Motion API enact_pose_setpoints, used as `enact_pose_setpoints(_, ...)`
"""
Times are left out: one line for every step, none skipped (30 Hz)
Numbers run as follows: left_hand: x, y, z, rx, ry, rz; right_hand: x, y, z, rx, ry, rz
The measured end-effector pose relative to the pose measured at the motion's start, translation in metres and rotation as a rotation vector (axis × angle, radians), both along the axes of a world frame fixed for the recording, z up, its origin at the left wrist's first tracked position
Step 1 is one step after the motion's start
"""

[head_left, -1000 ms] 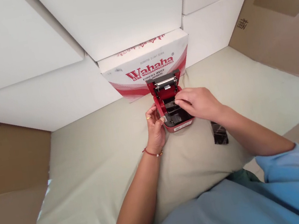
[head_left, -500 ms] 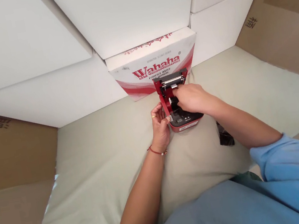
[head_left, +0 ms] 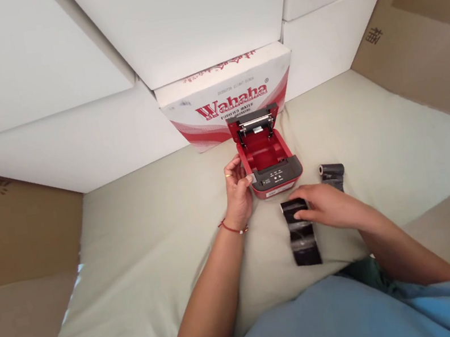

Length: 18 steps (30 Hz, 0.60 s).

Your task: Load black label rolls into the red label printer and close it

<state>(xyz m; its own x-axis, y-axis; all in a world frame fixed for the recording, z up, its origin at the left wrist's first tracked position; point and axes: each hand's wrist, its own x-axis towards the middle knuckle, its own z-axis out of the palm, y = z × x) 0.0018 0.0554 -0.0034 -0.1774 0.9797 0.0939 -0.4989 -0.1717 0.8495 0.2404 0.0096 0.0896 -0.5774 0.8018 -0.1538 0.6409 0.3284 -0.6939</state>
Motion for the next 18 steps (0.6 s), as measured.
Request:
enact_pose_setpoints(0.000, 0.000, 0.000, -0.007, -0.003, 0.005, 0.003, -0.004, -0.008, 0.010, 0.022, -0.013)
enact_pose_setpoints(0.000, 0.000, 0.000, -0.015, -0.007, 0.009, 0.009, -0.006, -0.013, 0.021, 0.056, -0.045)
enact_pose_setpoints(0.000, 0.000, 0.000, -0.019, -0.011, 0.012, 0.017, -0.007, -0.016, 0.049, 0.092, -0.107)
enact_pose_setpoints(0.000, 0.000, 0.000, -0.018, -0.014, 0.010, 0.026, -0.006, -0.016, 0.102, 0.115, -0.196)
enact_pose_setpoints(0.000, 0.000, 0.000, -0.014, -0.017, 0.004, 0.036, -0.003, -0.016, 0.178, 0.108, -0.302)
enact_pose_setpoints(-0.001, 0.000, 0.000, -0.009, -0.019, -0.004, 0.046, 0.001, -0.015, 0.265, 0.062, -0.405)
enact_pose_setpoints(-0.001, 0.000, 0.000, -0.004, -0.023, -0.012, 0.055, 0.005, -0.015, 0.341, -0.019, -0.480)
enact_pose_setpoints(-0.001, 0.000, 0.001, -0.002, -0.027, -0.019, 0.062, 0.011, -0.016, 0.382, -0.122, -0.509)
enact_pose_setpoints(-0.002, 0.000, 0.001, -0.004, -0.030, -0.024, 0.067, 0.016, -0.018, 0.384, -0.230, -0.499)
enact_pose_setpoints(-0.002, 0.000, 0.001, -0.008, -0.031, -0.026, 0.070, 0.021, -0.021, 0.359, -0.328, -0.472)
enact_pose_setpoints(-0.002, 0.000, 0.001, -0.012, -0.030, -0.026, 0.072, 0.025, -0.025, 0.326, -0.399, -0.446)
enact_pose_setpoints(-0.002, 0.000, 0.001, -0.016, -0.026, -0.023, 0.072, 0.028, -0.029, 0.298, -0.441, -0.427)
enact_pose_setpoints(-0.002, 0.000, 0.001, -0.018, -0.022, -0.020, 0.072, 0.030, -0.032, 0.279, -0.465, -0.422)
enact_pose_setpoints(-0.002, 0.000, 0.000, -0.020, -0.020, -0.015, 0.072, 0.031, -0.033, 0.268, -0.481, -0.419)
enact_pose_setpoints(-0.002, 0.000, 0.000, -0.020, -0.019, -0.011, 0.073, 0.031, -0.034, 0.262, -0.489, -0.410)
enact_pose_setpoints(-0.002, 0.000, 0.000, -0.020, -0.020, -0.007, 0.075, 0.031, -0.032, 0.258, -0.492, -0.388)
enact_pose_setpoints(-0.002, 0.000, 0.000, -0.019, -0.020, -0.006, 0.078, 0.029, -0.028, 0.258, -0.488, -0.358)
enact_pose_setpoints(-0.002, 0.000, 0.000, -0.019, -0.020, -0.006, 0.082, 0.028, -0.022, 0.265, -0.480, -0.328)
